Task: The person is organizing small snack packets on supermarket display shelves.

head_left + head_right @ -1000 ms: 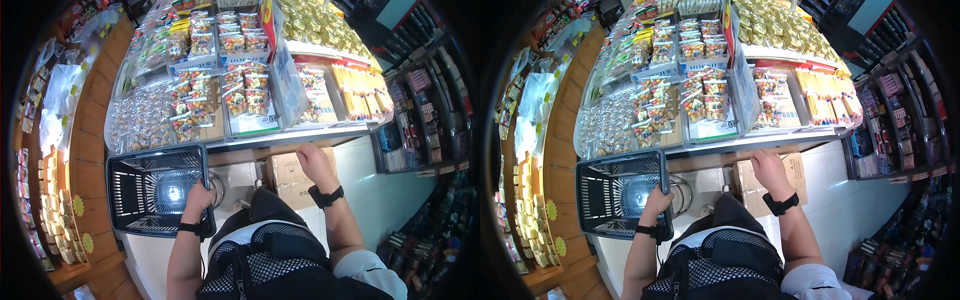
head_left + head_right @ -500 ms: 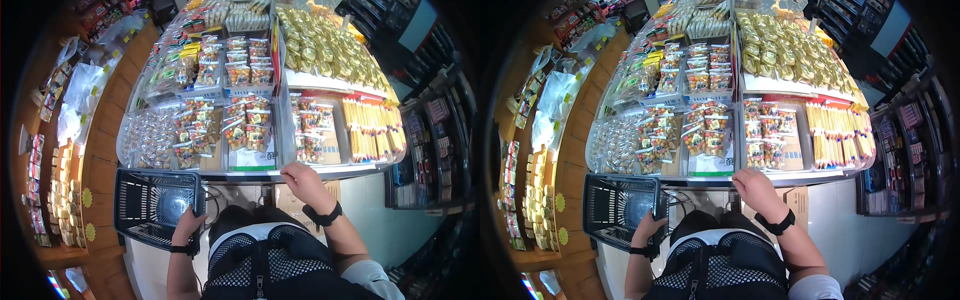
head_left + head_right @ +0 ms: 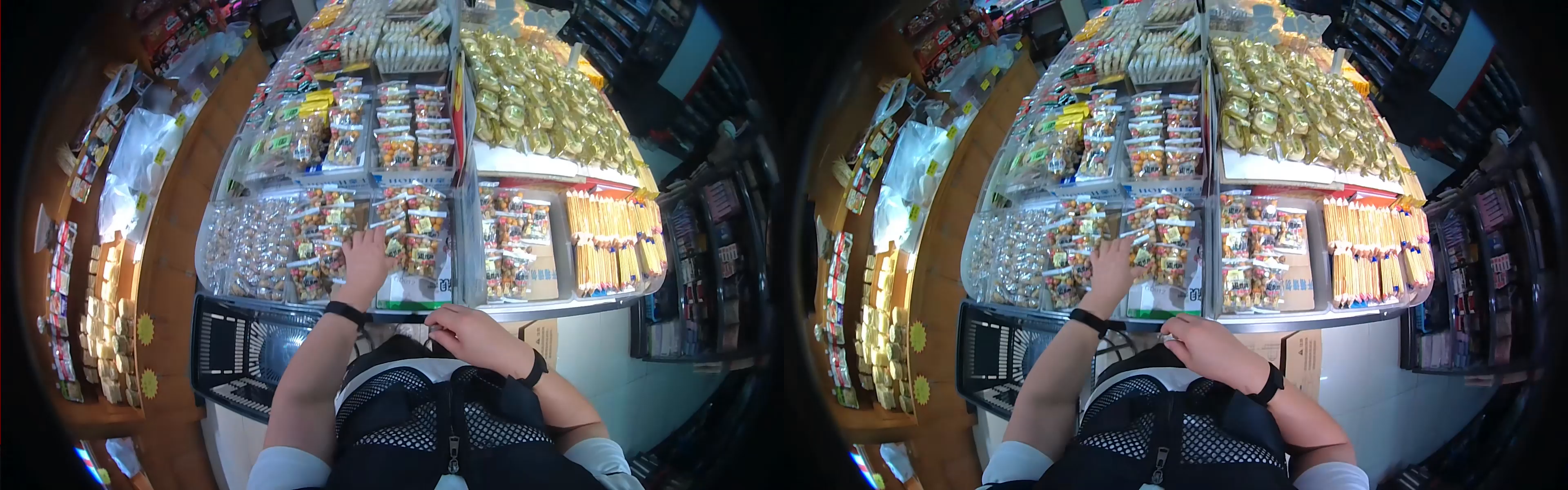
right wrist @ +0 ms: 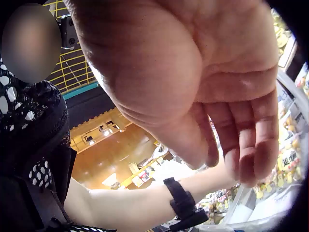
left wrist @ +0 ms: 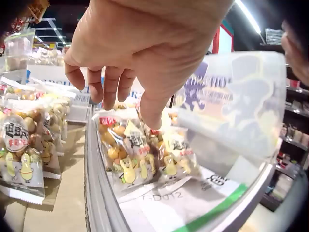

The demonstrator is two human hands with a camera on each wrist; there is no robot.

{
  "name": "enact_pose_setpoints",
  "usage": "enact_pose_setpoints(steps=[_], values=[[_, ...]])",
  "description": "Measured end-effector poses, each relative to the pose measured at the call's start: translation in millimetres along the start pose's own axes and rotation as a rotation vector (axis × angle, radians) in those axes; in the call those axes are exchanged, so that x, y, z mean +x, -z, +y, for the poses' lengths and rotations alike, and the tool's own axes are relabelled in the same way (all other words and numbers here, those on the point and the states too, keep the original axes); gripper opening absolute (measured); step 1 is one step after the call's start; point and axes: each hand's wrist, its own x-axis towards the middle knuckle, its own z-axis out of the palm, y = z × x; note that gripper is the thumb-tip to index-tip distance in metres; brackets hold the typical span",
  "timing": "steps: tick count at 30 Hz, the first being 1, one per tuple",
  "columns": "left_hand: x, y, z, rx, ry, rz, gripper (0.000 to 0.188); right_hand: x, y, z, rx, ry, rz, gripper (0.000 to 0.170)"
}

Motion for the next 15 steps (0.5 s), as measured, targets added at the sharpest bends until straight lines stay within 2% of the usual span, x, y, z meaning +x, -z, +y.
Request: enact_pose_setpoints(steps=[2, 3, 7, 9, 11, 13, 15], values=[[8, -21, -6, 0.119, 0.015, -0.095, 0.061, 11, 8, -3, 0.012, -0.024, 0.011, 0.019], [9, -28, -8, 0.087, 0.055, -0.155, 0.060, 18, 13, -5, -0.002, -0.022, 0.021, 0.019], [9, -25, -10, 0.064, -0.024, -0.103, 0.064, 62, 26, -10, 0.096, -0.087, 0.077, 0.016], [14, -22, -11, 0.020, -0.073, -0.068, 0.065, 95, 28, 4, -0.073, -0.052, 0.117, 0.018], [19, -25, -13, 0.034, -0.015, -0.190, 0.065, 131, 31, 14, -0.190, -0.052, 0.144, 0.017], [20, -34, -18, -0.003, 0.006, -0.222, 0.066, 172, 32, 20, -0.401, -0.260, 0.001, 0.018], [20, -37, -21, -0.051, 0.063, -0.301, 0.066, 202, 22, 17, -0.527, -0.273, -0.070, 0.018]])
